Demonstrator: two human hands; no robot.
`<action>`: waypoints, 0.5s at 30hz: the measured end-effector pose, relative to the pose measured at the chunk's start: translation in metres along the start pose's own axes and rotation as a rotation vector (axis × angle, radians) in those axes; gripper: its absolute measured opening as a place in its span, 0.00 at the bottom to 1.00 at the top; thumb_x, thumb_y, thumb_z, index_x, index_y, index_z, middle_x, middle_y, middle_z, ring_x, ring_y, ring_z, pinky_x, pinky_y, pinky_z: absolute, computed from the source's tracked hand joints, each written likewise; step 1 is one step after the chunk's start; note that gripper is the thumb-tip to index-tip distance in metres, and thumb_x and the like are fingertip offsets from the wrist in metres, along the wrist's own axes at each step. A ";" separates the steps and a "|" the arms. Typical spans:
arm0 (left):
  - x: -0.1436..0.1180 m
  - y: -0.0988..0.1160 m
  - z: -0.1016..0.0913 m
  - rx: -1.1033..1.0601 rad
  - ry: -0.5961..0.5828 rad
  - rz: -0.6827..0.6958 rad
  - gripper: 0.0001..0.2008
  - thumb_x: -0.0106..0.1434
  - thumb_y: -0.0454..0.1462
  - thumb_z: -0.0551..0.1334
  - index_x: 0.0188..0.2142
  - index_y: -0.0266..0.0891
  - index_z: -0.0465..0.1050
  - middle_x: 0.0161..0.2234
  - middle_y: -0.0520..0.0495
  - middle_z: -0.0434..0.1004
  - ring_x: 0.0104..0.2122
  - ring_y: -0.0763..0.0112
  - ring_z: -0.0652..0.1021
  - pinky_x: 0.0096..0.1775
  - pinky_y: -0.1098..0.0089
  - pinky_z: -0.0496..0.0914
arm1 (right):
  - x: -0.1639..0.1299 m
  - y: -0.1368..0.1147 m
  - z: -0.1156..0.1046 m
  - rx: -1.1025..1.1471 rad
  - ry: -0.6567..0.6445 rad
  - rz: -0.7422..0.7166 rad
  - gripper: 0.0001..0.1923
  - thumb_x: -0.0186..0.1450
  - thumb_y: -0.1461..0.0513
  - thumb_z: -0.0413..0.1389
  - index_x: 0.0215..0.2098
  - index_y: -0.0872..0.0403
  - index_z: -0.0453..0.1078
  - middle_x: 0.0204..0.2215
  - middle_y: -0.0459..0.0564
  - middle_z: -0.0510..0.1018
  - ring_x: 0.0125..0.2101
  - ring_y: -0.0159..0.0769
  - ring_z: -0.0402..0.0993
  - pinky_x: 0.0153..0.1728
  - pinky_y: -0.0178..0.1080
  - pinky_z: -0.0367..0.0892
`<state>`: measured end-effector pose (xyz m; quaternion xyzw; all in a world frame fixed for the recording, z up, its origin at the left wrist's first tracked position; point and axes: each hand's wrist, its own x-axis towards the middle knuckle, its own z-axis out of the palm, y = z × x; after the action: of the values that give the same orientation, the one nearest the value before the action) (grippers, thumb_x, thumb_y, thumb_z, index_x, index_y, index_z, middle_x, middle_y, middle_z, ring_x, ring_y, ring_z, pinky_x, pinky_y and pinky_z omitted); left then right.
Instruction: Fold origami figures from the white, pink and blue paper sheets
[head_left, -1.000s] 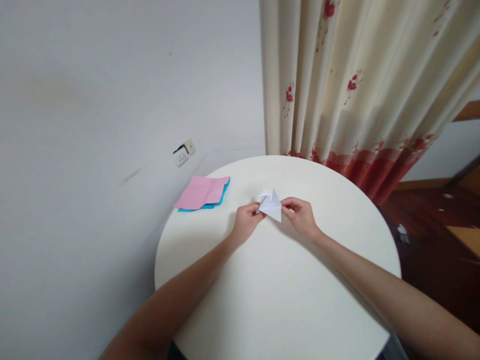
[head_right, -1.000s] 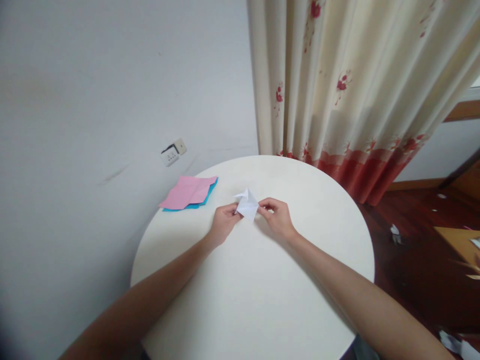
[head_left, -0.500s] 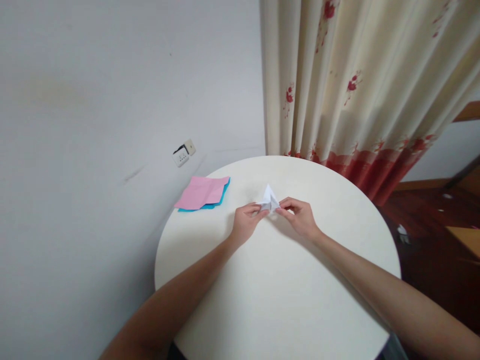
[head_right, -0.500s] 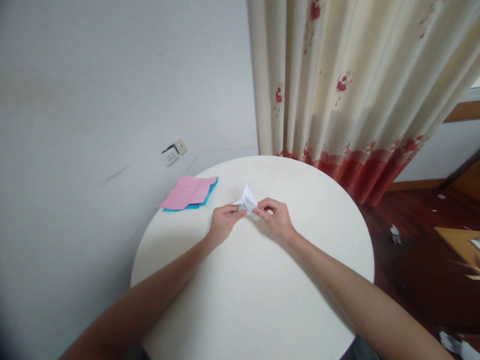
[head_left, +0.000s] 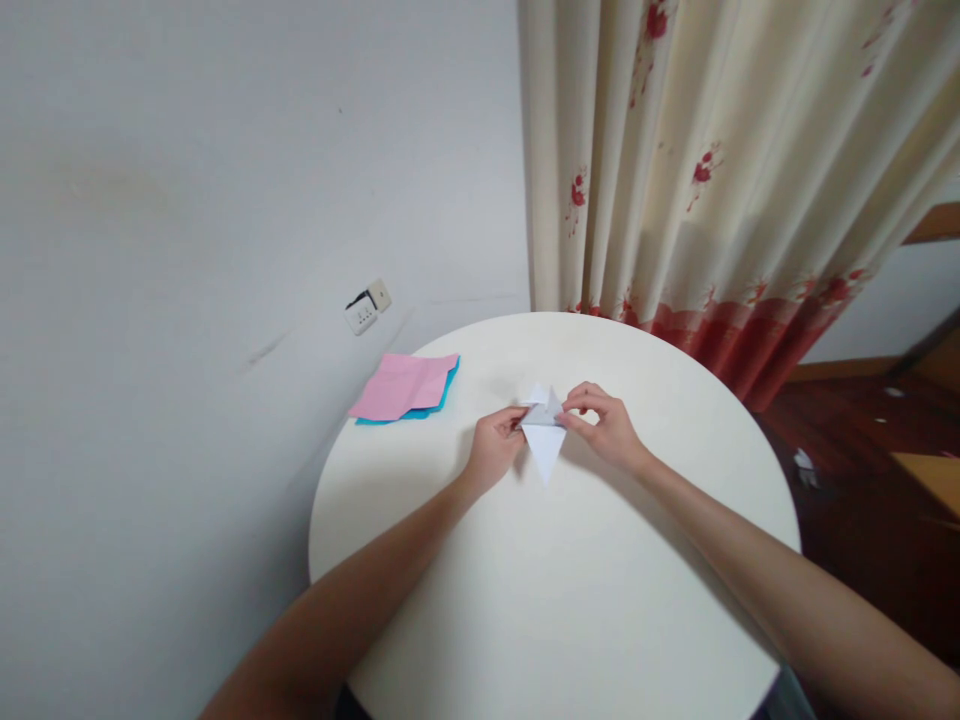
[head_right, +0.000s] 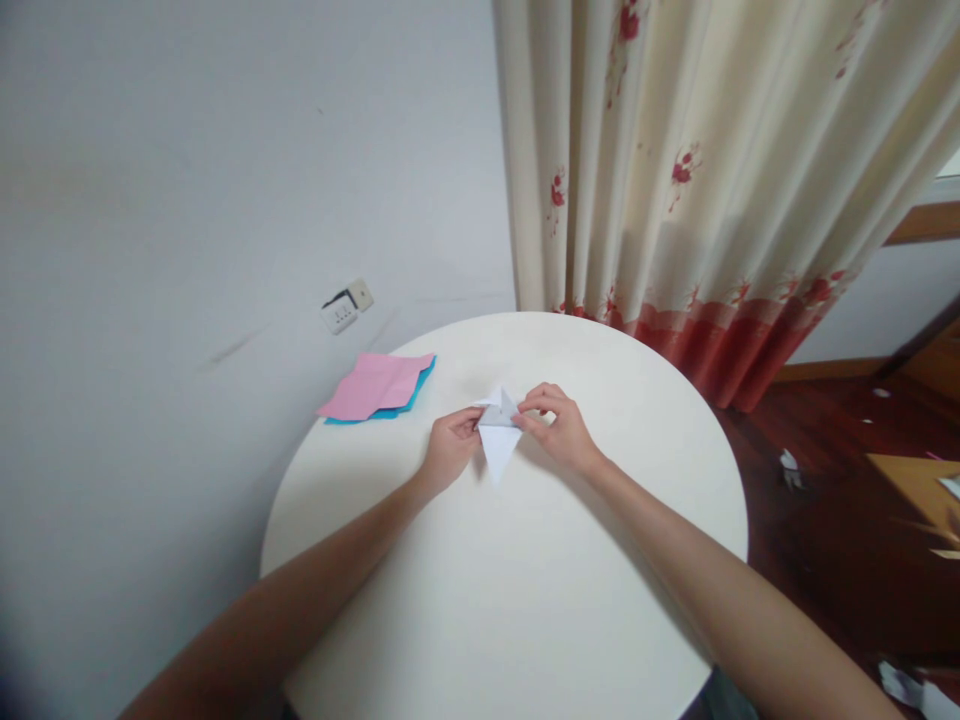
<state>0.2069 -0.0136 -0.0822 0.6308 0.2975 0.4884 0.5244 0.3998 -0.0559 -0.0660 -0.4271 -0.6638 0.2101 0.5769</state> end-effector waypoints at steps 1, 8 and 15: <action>0.000 -0.001 0.000 0.014 -0.015 0.004 0.15 0.51 0.36 0.69 0.39 0.34 0.79 0.40 0.41 0.81 0.42 0.62 0.79 0.47 0.64 0.71 | 0.000 0.000 -0.001 -0.031 -0.007 -0.014 0.10 0.61 0.52 0.63 0.31 0.50 0.78 0.32 0.50 0.76 0.36 0.39 0.70 0.36 0.41 0.64; 0.000 -0.007 -0.011 0.378 -0.196 0.029 0.39 0.52 0.26 0.61 0.64 0.45 0.58 0.45 0.46 0.77 0.40 0.71 0.77 0.43 0.70 0.71 | 0.009 0.023 -0.022 -0.101 -0.100 0.054 0.11 0.60 0.54 0.61 0.28 0.53 0.78 0.26 0.49 0.77 0.26 0.34 0.67 0.28 0.37 0.60; 0.004 -0.025 -0.016 0.456 -0.031 0.011 0.25 0.57 0.27 0.58 0.54 0.39 0.68 0.37 0.48 0.78 0.33 0.74 0.76 0.38 0.72 0.70 | 0.013 0.055 -0.045 -0.161 -0.127 0.162 0.12 0.58 0.54 0.59 0.28 0.55 0.77 0.26 0.48 0.79 0.26 0.34 0.69 0.28 0.36 0.62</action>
<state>0.1965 0.0026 -0.1055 0.7423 0.3885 0.4016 0.3699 0.4611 -0.0248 -0.0899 -0.5100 -0.6770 0.2289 0.4788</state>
